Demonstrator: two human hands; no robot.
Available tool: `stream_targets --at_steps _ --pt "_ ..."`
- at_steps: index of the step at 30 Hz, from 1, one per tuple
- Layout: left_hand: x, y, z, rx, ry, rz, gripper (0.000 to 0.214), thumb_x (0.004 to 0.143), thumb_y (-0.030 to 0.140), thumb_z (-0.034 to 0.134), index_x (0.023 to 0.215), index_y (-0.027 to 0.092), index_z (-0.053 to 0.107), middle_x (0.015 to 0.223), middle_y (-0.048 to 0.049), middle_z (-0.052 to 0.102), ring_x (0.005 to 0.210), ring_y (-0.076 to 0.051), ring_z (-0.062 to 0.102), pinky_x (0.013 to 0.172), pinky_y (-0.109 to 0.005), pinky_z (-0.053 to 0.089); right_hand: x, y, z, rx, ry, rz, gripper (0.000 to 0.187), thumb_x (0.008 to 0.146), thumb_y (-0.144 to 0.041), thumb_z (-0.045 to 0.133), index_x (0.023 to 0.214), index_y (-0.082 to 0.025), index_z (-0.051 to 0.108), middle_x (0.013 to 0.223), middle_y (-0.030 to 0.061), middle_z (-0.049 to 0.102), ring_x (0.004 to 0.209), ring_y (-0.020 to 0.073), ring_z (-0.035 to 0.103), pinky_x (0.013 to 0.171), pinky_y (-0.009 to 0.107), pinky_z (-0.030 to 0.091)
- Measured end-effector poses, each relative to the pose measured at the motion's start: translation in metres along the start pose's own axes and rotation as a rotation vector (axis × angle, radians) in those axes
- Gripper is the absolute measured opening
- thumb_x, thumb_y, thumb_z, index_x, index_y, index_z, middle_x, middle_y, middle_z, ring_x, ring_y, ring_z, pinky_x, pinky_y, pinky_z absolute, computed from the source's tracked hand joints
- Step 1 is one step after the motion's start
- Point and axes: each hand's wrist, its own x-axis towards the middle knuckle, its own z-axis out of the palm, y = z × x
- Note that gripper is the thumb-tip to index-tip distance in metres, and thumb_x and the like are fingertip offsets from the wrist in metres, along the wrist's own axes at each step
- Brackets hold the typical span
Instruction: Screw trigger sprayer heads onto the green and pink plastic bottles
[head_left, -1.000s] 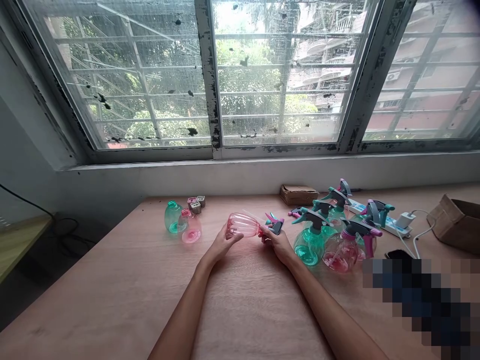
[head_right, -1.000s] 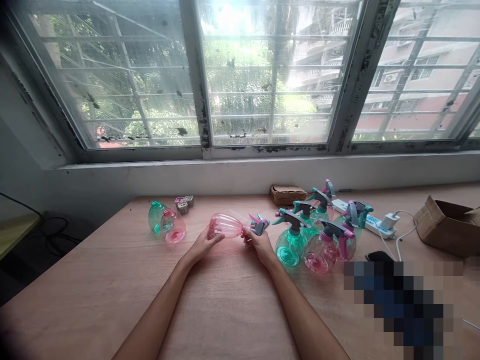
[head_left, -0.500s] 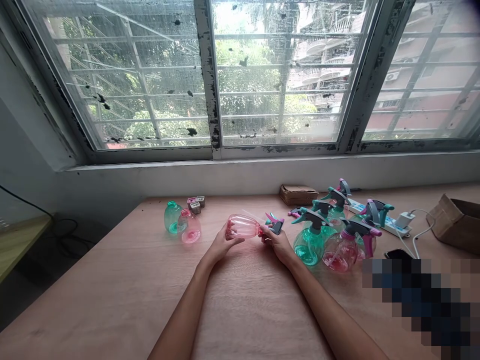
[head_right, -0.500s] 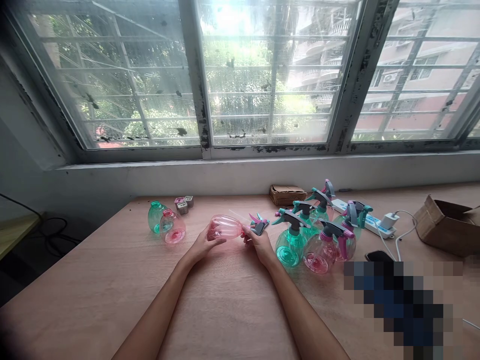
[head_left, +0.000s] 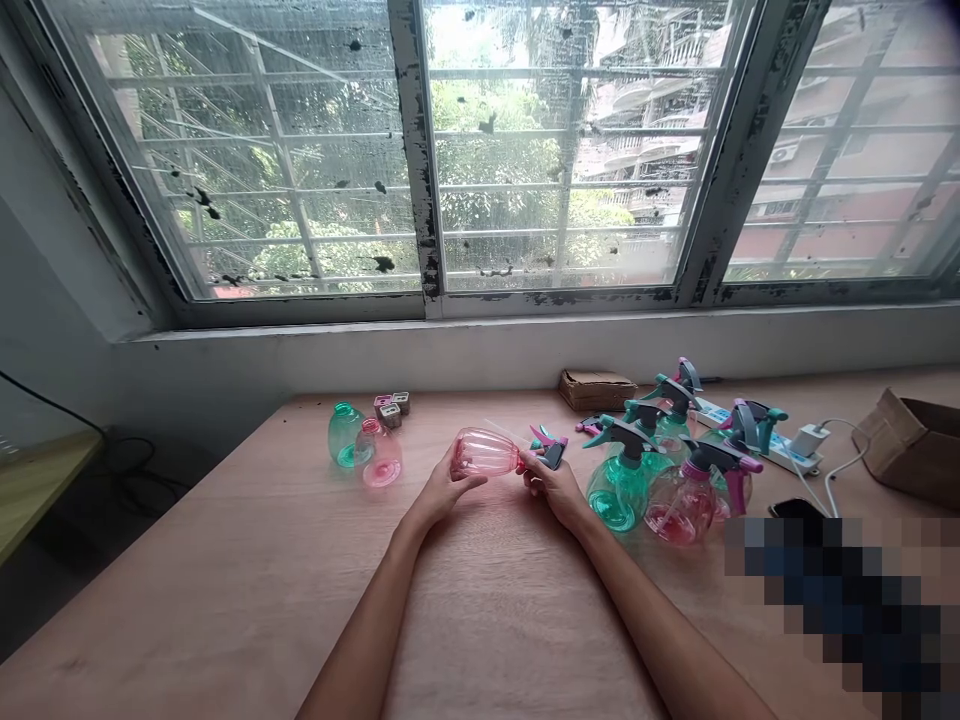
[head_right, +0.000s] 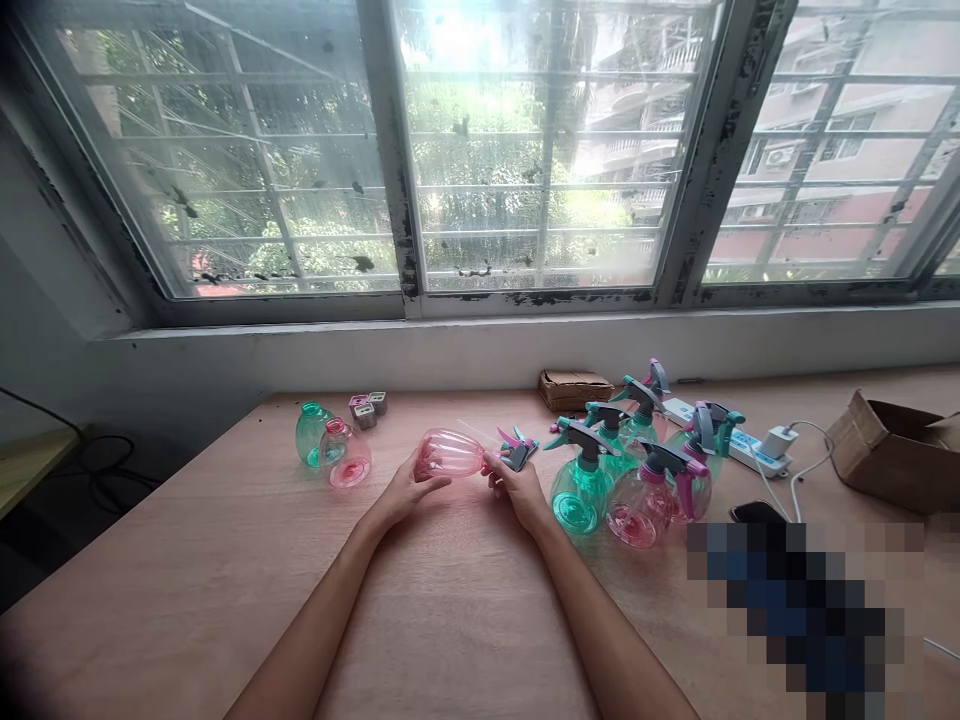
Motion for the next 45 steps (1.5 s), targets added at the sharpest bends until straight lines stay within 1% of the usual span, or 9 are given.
stream_targets --at_steps 4,9,14,18,23,25,31,40,45 --pt "0.0 0.004 0.001 0.001 -0.007 0.009 0.086 0.069 0.039 0.087 0.143 0.022 0.046 0.124 -0.0098 0.064 0.114 -0.028 0.06 0.1 -0.041 0.048 0.0 0.0 0.0 -0.004 -0.005 0.008 0.037 0.074 -0.052 0.082 0.083 -0.019 0.067 0.071 0.0016 0.069 0.054 0.0136 0.054 0.044 0.025 0.038" --pt "0.002 0.005 -0.001 0.013 0.012 0.008 0.065 0.08 0.047 0.076 0.135 0.018 0.055 0.121 -0.0127 0.064 0.117 -0.03 0.058 0.103 -0.043 0.045 0.0 0.001 0.0 -0.001 -0.011 0.012 0.039 0.071 -0.052 0.085 0.083 -0.02 0.067 0.071 0.0015 0.07 0.052 0.0127 0.052 0.044 0.025 0.038" --pt "0.0 0.002 -0.001 0.014 -0.004 -0.012 0.092 0.068 0.038 0.086 0.148 0.022 0.042 0.132 -0.0135 0.058 0.125 -0.031 0.054 0.107 -0.045 0.042 0.003 0.005 -0.003 0.017 0.01 0.017 0.037 0.073 -0.052 0.083 0.081 -0.021 0.065 0.07 0.0003 0.068 0.051 0.0123 0.052 0.045 0.025 0.037" --pt "-0.001 0.003 0.0 0.008 -0.022 -0.011 0.101 0.066 0.035 0.088 0.151 0.024 0.036 0.128 -0.0109 0.059 0.115 -0.027 0.059 0.102 -0.043 0.046 0.003 0.005 -0.003 0.018 0.01 0.026 0.037 0.072 -0.052 0.084 0.079 -0.02 0.066 0.068 0.0001 0.068 0.05 0.0122 0.053 0.046 0.025 0.036" --pt "0.002 0.003 -0.001 0.027 -0.01 -0.017 0.069 0.074 0.045 0.082 0.132 0.017 0.058 0.114 -0.0112 0.067 0.111 -0.03 0.061 0.102 -0.045 0.046 0.002 0.004 -0.002 0.017 0.002 0.036 0.04 0.069 -0.053 0.086 0.081 -0.02 0.068 0.069 0.0016 0.07 0.05 0.0125 0.053 0.046 0.026 0.037" --pt "0.003 0.001 -0.002 0.022 -0.006 -0.017 0.065 0.077 0.048 0.078 0.13 0.016 0.059 0.114 -0.0118 0.067 0.111 -0.03 0.062 0.102 -0.045 0.047 0.003 0.004 -0.002 0.024 0.008 0.039 0.041 0.067 -0.053 0.087 0.081 -0.02 0.068 0.069 0.0015 0.07 0.05 0.0126 0.053 0.045 0.026 0.037" --pt "0.001 -0.004 0.0 0.004 0.016 -0.01 0.103 0.067 0.038 0.088 0.153 0.026 0.033 0.147 -0.016 0.048 0.114 -0.027 0.062 0.1 -0.043 0.049 0.006 0.006 -0.005 0.067 0.034 0.051 0.041 0.071 -0.057 0.083 0.079 -0.02 0.067 0.071 0.0016 0.069 0.05 0.0112 0.052 0.044 0.025 0.035" --pt "0.001 0.005 0.0 0.018 0.038 0.008 0.068 0.081 0.049 0.075 0.137 0.016 0.054 0.124 -0.0142 0.066 0.116 -0.03 0.062 0.105 -0.046 0.046 0.002 0.005 -0.002 0.033 0.02 0.038 0.04 0.07 -0.053 0.086 0.081 -0.02 0.067 0.071 0.0026 0.07 0.052 0.0125 0.054 0.046 0.025 0.038" --pt "0.001 -0.002 -0.001 -0.003 0.025 0.007 0.091 0.072 0.041 0.084 0.149 0.021 0.041 0.136 -0.0144 0.059 0.117 -0.029 0.062 0.105 -0.045 0.046 0.003 0.006 -0.002 0.027 0.029 0.034 0.041 0.07 -0.054 0.085 0.081 -0.02 0.067 0.071 0.0018 0.07 0.051 0.0122 0.054 0.046 0.025 0.037"
